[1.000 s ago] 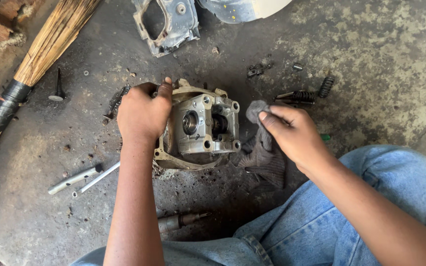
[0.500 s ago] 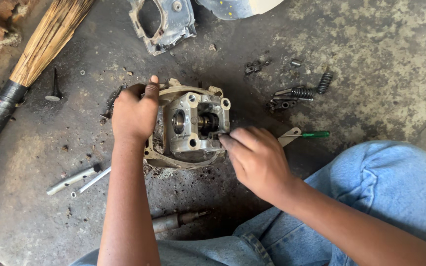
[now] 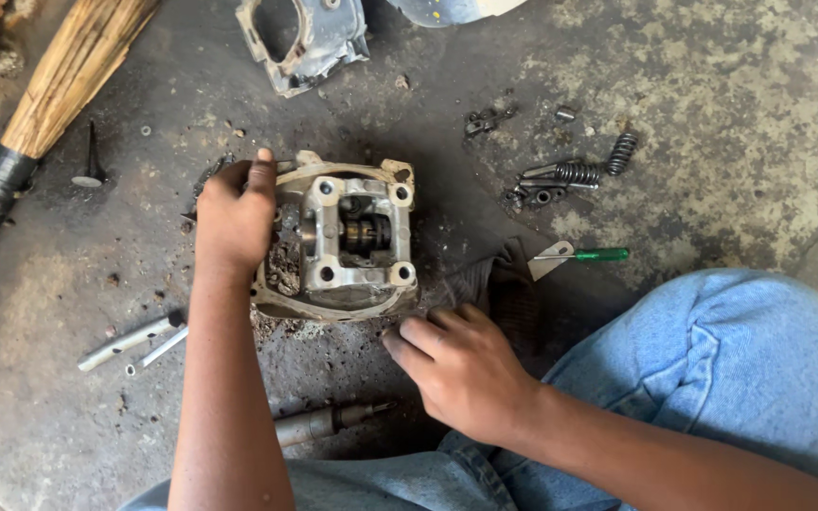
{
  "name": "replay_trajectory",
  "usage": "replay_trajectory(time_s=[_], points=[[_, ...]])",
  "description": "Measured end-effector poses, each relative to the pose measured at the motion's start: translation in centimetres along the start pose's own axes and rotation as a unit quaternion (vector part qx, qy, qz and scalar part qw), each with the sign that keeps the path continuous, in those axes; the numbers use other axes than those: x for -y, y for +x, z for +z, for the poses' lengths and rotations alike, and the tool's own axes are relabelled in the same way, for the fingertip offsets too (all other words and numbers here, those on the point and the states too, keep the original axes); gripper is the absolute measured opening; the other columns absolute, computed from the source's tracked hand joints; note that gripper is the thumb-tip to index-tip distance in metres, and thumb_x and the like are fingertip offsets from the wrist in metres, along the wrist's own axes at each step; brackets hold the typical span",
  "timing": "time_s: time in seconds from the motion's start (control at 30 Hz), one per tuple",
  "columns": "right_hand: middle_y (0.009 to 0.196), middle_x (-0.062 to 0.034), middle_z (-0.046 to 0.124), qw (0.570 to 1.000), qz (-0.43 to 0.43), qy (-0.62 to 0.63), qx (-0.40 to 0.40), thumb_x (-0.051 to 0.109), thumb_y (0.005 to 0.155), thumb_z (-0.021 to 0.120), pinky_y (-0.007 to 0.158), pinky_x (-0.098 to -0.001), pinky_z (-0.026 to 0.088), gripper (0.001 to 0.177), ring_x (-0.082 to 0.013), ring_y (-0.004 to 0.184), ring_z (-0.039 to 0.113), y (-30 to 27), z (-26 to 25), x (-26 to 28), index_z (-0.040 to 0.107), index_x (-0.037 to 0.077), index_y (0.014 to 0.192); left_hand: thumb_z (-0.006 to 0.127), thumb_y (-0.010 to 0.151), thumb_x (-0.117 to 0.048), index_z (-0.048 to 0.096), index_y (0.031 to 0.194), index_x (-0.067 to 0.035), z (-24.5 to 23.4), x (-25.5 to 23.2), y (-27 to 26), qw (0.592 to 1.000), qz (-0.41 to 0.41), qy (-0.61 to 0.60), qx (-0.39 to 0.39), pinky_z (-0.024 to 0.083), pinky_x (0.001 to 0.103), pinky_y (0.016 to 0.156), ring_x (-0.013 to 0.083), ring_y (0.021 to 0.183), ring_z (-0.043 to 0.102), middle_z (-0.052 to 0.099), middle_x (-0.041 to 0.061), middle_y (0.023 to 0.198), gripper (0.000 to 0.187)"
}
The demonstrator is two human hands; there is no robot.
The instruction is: The person sits on the floor and cleans a disassembled engine cylinder head using a rag and a screwdriver. They wipe the exterior surfaces and scrape inside the valve seats and ports to remove grime.
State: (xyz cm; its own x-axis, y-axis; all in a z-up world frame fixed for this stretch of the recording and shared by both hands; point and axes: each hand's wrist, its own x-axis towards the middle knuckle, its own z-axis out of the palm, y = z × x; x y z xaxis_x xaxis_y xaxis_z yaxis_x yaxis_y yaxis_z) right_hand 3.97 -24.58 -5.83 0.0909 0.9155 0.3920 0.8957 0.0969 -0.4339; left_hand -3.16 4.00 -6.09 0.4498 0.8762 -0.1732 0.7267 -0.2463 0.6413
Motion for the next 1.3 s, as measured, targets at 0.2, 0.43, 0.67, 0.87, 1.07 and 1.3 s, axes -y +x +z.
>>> replay_trajectory(time_s=[0.2,0.43,0.67,0.87,1.07,1.3], points=[[0.083,-0.0064,0.068,0.947,0.225,0.204,-0.101,-0.009,0.092,0.062,0.053,-0.0274,0.053,0.023,-0.0152,0.064,0.068,1.7,-0.9,-3.5,0.073,0.002,0.11,0.047,0.1,-0.05,0.069,0.125,-0.002,0.3,0.8,0.7,0.999,-0.034,0.023,0.014,0.047,0.046,0.104,0.0374,0.118,0.065,0.071,0.024,0.12,0.058],[0.086,-0.0085,0.064,0.95,0.221,0.193,-0.109,-0.006,0.092,0.063,0.057,-0.0316,0.053,0.024,-0.0168,0.067,0.067,2.9,-0.3,-4.1,0.072,-0.001,0.114,0.043,0.101,-0.052,0.07,0.125,-0.004,0.5,0.4,0.6,0.998,-0.058,-0.001,0.039,0.042,0.047,0.107,0.0371,0.122,0.062,0.069,0.023,0.124,0.06],[0.082,-0.0102,0.061,0.994,-0.002,0.093,-0.064,-0.006,0.084,0.067,0.064,-0.0387,0.051,0.007,-0.0231,0.075,0.06,0.0,2.8,-1.5,0.064,-0.001,0.087,0.05,0.101,-0.047,0.069,0.125,-0.001,0.7,-0.3,-0.1,1.0,-0.013,-0.009,-0.026,0.046,0.043,0.104,0.0363,0.118,0.065,0.07,0.024,0.122,0.056],[0.083,-0.0131,0.065,0.99,-0.007,0.135,-0.034,-0.007,0.082,0.063,0.053,-0.0349,0.052,0.021,-0.0214,0.068,0.062,-0.2,1.2,0.9,0.071,-0.007,0.101,0.056,0.099,-0.043,0.068,0.126,0.0,1.0,-0.5,-0.6,0.998,0.032,-0.027,-0.056,0.049,0.041,0.103,0.0345,0.116,0.068,0.071,0.024,0.12,0.052],[0.087,-0.007,0.066,0.947,0.197,0.172,-0.188,-0.004,0.101,0.062,0.058,-0.0282,0.054,0.013,-0.0112,0.069,0.068,2.0,-2.1,-5.4,0.071,-0.001,0.108,0.054,0.099,-0.046,0.071,0.123,-0.001,0.6,-0.4,0.0,0.999,-0.006,0.003,-0.039,0.048,0.044,0.102,0.0363,0.114,0.068,0.072,0.023,0.118,0.054],[0.094,-0.0097,0.066,0.981,0.094,0.117,-0.122,0.001,0.094,0.072,0.068,-0.0306,0.058,0.012,-0.0189,0.078,0.067,2.7,0.0,-3.8,0.071,-0.004,0.106,0.055,0.099,-0.05,0.071,0.12,0.0,0.6,-0.7,-0.2,0.999,-0.02,0.021,-0.04,0.049,0.044,0.102,0.036,0.112,0.069,0.072,0.024,0.116,0.057]])
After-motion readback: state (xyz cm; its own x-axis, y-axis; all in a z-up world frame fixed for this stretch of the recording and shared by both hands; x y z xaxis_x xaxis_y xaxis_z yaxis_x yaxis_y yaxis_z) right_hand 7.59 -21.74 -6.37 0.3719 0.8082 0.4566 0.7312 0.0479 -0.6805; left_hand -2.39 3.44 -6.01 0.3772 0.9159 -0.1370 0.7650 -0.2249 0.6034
